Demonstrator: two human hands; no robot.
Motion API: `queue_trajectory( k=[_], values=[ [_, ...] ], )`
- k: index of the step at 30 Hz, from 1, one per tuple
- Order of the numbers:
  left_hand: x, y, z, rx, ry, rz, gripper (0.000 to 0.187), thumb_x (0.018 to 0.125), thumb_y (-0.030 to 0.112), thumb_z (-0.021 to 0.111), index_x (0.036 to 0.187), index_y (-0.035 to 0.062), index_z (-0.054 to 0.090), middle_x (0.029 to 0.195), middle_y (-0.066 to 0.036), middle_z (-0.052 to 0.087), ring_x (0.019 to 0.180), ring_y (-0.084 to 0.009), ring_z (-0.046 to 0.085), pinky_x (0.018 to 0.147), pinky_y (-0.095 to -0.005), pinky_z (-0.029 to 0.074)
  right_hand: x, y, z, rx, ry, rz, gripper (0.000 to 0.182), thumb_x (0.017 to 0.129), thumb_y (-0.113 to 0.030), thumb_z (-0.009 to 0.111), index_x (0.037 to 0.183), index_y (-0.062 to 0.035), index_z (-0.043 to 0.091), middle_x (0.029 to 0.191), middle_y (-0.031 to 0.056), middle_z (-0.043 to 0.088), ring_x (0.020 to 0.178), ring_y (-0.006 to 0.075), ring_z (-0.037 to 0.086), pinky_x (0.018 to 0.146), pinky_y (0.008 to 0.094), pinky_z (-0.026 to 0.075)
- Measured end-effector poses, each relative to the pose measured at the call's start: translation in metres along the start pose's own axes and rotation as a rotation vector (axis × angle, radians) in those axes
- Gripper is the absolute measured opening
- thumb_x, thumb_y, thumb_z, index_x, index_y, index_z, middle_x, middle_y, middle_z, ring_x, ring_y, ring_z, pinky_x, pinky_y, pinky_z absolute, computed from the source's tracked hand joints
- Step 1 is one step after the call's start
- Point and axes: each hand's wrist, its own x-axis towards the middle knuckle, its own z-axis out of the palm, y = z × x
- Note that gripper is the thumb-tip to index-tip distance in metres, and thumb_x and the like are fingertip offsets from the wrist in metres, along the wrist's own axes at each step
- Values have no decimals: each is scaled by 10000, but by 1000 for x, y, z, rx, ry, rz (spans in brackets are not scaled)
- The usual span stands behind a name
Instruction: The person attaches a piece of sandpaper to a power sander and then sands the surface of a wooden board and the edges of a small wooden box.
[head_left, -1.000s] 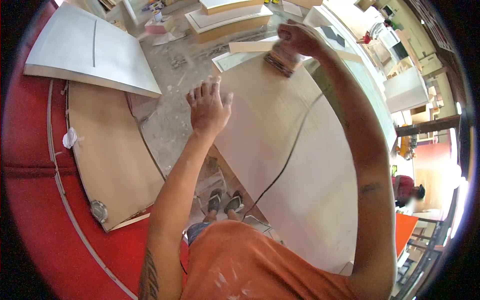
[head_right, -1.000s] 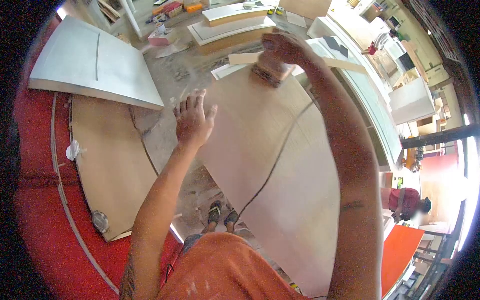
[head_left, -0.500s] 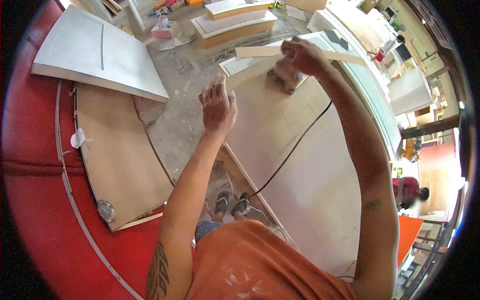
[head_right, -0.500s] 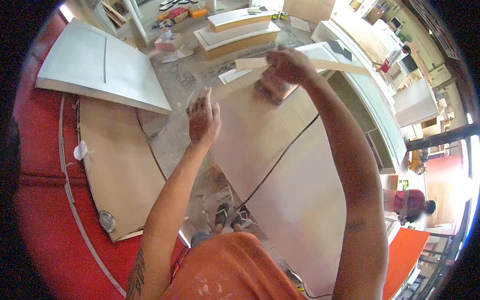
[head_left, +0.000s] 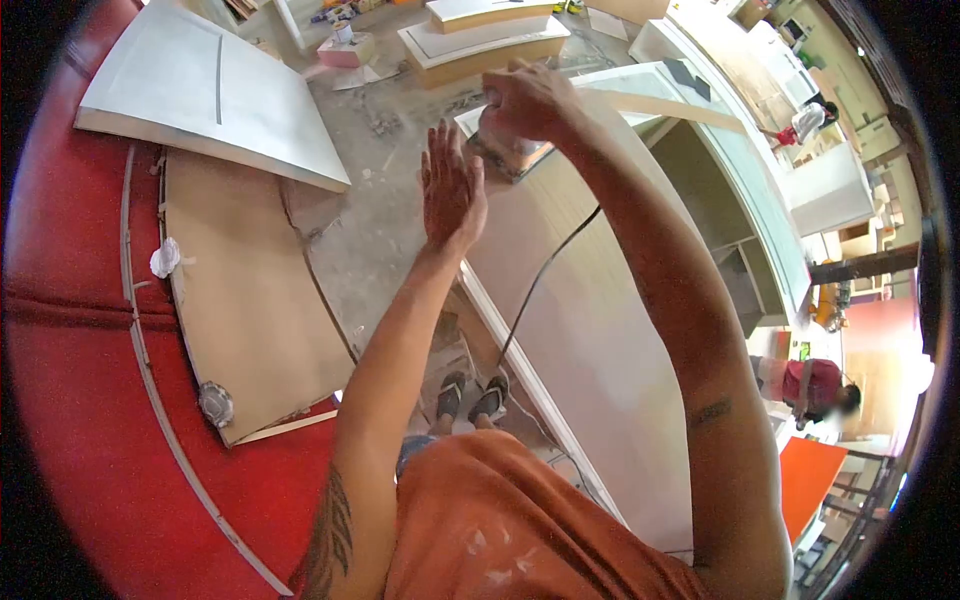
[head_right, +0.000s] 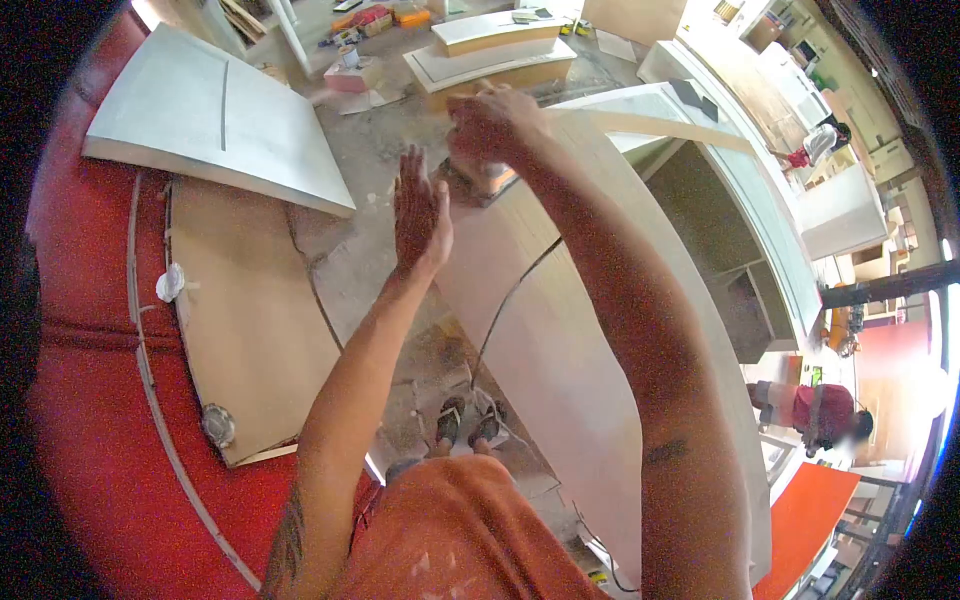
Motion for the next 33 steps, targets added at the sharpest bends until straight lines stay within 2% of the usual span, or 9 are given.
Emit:
queue_trajectory(
  k=[4,7,12,14,22,25,28,30,33],
  values=[
    [4,2,-4,-67,-13,-55,610,1100,304,341,1624,42,173,1694,-170,190,1586,-325,122,1287,-509,103,-56,-18,-27,92,-39,24,228,794,-271,716,992,-164,678,991,156,631,963,398,656,788,499,522],
    [3,0,-1,-5,26,38,564,1072,262,399,1593,67,307,1688,-170,209,1566,-341,195,1265,-553,149,-112,-21,-48,69,-58,70,200,808,-268,722,956,-153,653,1001,149,620,983,380,639,787,496,516],
    [5,3,1,286,-108,142,433,982,208,517,1393,94,591,1533,-136,502,1376,-330,491,1194,-592,275,-202,-23,-84,46,-126,178,316,802,-351,792,1015,-148,677,1038,117,601,985,331,617,801,485,524],
    [8,2,2,255,-95,122,429,972,204,530,1382,96,594,1492,-124,544,1352,-316,513,1188,-588,288,-210,-23,-93,28,-168,240,275,857,-369,716,990,-132,670,1037,163,589,1020,366,632,815,490,559],
    [6,0,5,209,2,83,407,961,177,558,1342,43,601,1417,-144,600,1336,-301,533,1183,-555,320,-96,60,-61,-54,-107,377,201,855,-299,710,989,-157,666,1064,125,634,1022,357,650,842,486,534],
    [8,-1,5,193,-15,48,396,991,196,542,1361,59,580,1431,-153,586,1324,-326,547,1196,-542,309,-43,80,-50,-95,-123,418,347,850,-380,678,1085,-125,686,1108,204,646,1056,403,674,918,515,547],
    [7,-4,7,148,21,69,436,993,190,547,1403,41,539,1456,-171,559,1357,-362,513,1192,-538,312,-4,83,-21,-120,-67,383,304,862,-360,680,1070,-139,675,1102,167,664,1076,384,663,893,505,536],
    [7,2,2,144,30,-9,528,992,170,532,1491,23,440,1504,-198,501,1387,-399,473,1191,-540,311,13,83,7,-44,51,160,359,842,-385,690,1104,-139,678,1114,195,678,1067,386,668,902,502,540],
    [5,-7,10,70,123,53,604,989,166,514,1554,27,350,1542,-217,448,1407,-416,446,1189,-549,309,22,30,-13,-9,-91,191,363,832,-385,690,1100,-140,676,1117,196,686,1081,392,669,912,495,546]
  ],
)
